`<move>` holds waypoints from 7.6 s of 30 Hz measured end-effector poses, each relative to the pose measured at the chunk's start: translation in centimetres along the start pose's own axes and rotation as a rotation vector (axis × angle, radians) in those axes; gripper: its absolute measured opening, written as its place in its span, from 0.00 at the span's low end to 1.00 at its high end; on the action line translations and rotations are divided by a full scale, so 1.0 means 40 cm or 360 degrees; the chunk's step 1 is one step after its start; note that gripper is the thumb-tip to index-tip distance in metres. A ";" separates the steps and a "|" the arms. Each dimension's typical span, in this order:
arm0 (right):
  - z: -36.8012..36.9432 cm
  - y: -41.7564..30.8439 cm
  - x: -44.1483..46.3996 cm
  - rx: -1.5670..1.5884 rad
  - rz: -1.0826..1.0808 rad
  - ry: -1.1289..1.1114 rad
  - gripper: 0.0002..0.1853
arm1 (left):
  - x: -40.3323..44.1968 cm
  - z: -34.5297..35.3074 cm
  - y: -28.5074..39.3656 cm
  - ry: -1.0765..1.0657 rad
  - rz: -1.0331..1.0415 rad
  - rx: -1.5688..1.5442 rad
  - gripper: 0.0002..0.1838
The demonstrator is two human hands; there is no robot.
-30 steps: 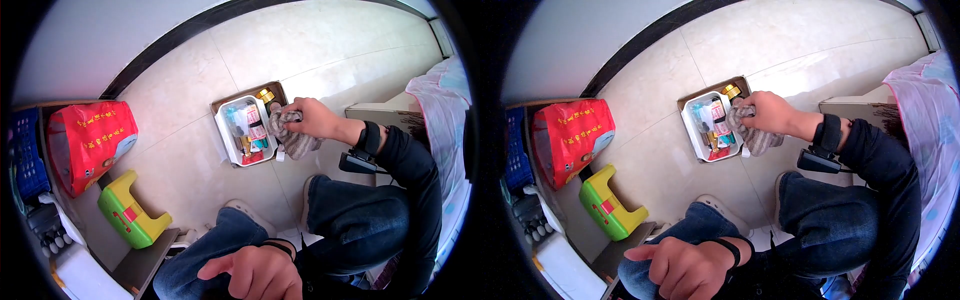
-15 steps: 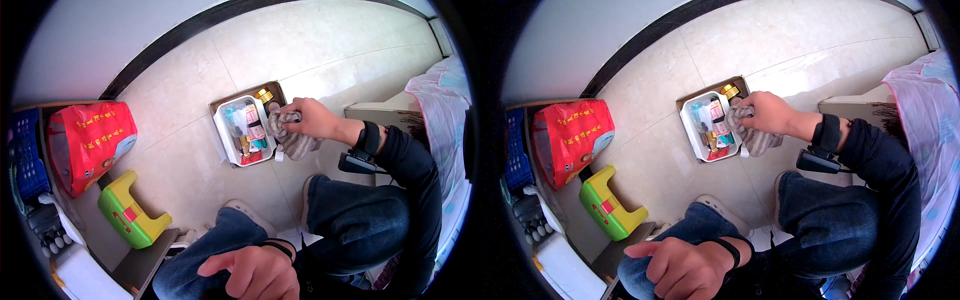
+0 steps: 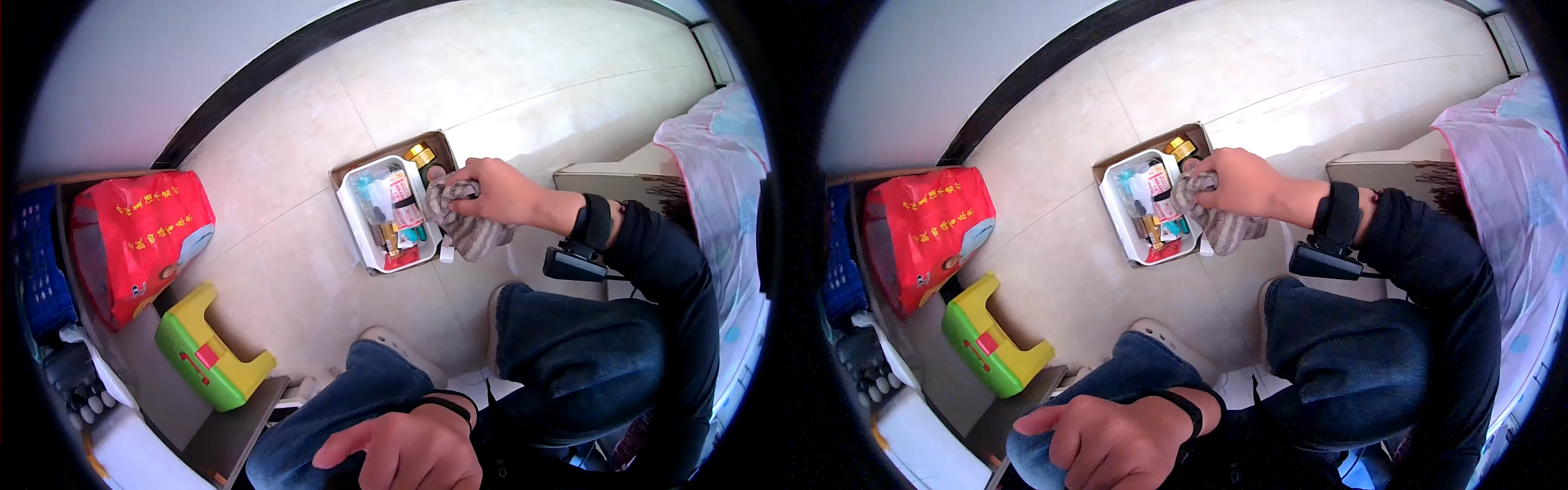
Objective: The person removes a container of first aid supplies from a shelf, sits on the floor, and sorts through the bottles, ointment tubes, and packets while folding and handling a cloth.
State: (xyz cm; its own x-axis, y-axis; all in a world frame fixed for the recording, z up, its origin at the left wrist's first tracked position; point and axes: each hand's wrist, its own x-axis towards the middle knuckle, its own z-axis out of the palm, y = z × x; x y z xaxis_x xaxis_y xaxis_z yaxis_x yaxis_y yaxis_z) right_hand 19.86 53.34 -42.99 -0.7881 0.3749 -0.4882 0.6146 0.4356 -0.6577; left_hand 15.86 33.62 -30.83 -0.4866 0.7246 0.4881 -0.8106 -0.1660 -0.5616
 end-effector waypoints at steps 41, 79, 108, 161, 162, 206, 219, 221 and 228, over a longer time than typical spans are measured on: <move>0.008 0.016 -0.004 -0.0111 -0.0045 0.0016 0.19 | -0.164 -0.275 0.391 0.2527 -0.0960 0.3652 0.10; 0.023 0.020 -0.004 -0.0052 -0.0002 -0.0024 0.17 | -0.267 -0.409 0.457 0.2646 -0.1259 0.4079 0.13; 0.016 0.027 0.003 0.0525 0.0233 -0.0310 0.19 | -0.100 -0.160 0.292 0.1756 -0.0019 0.3299 0.08; 0.045 -0.121 -0.059 -0.0960 -0.1733 0.0653 0.19 | -0.073 -0.177 0.233 0.1672 0.0461 0.2385 0.10; 0.038 -0.120 -0.056 -0.0988 -0.1713 0.0651 0.20 | -0.080 -0.180 0.236 0.1675 0.0478 0.2382 0.10; -0.033 -0.031 0.001 -0.0981 -0.1187 0.0834 0.20 | -0.099 -0.194 0.269 0.1421 0.0608 0.2020 0.17; 0.030 -0.056 -0.055 -0.0666 -0.1436 0.0385 0.24 | -0.071 -0.240 0.235 0.1850 0.0504 0.2392 0.12; 0.038 -0.055 -0.059 -0.0590 -0.1405 0.0361 0.24 | -0.080 -0.249 0.242 0.1908 0.0402 0.2474 0.14; 0.047 -0.058 -0.068 -0.0137 -0.1089 0.0493 0.22 | -0.088 -0.258 0.234 0.1718 -0.0009 0.2788 0.18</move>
State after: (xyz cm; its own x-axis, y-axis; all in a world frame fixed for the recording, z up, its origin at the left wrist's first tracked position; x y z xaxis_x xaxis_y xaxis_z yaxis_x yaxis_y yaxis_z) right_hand 20.51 49.76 -41.21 -0.9570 0.2053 0.2047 0.0023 0.7114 -0.7028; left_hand 13.35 36.42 -44.72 -0.6673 0.6357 -0.3881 -0.5129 -0.0144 0.8583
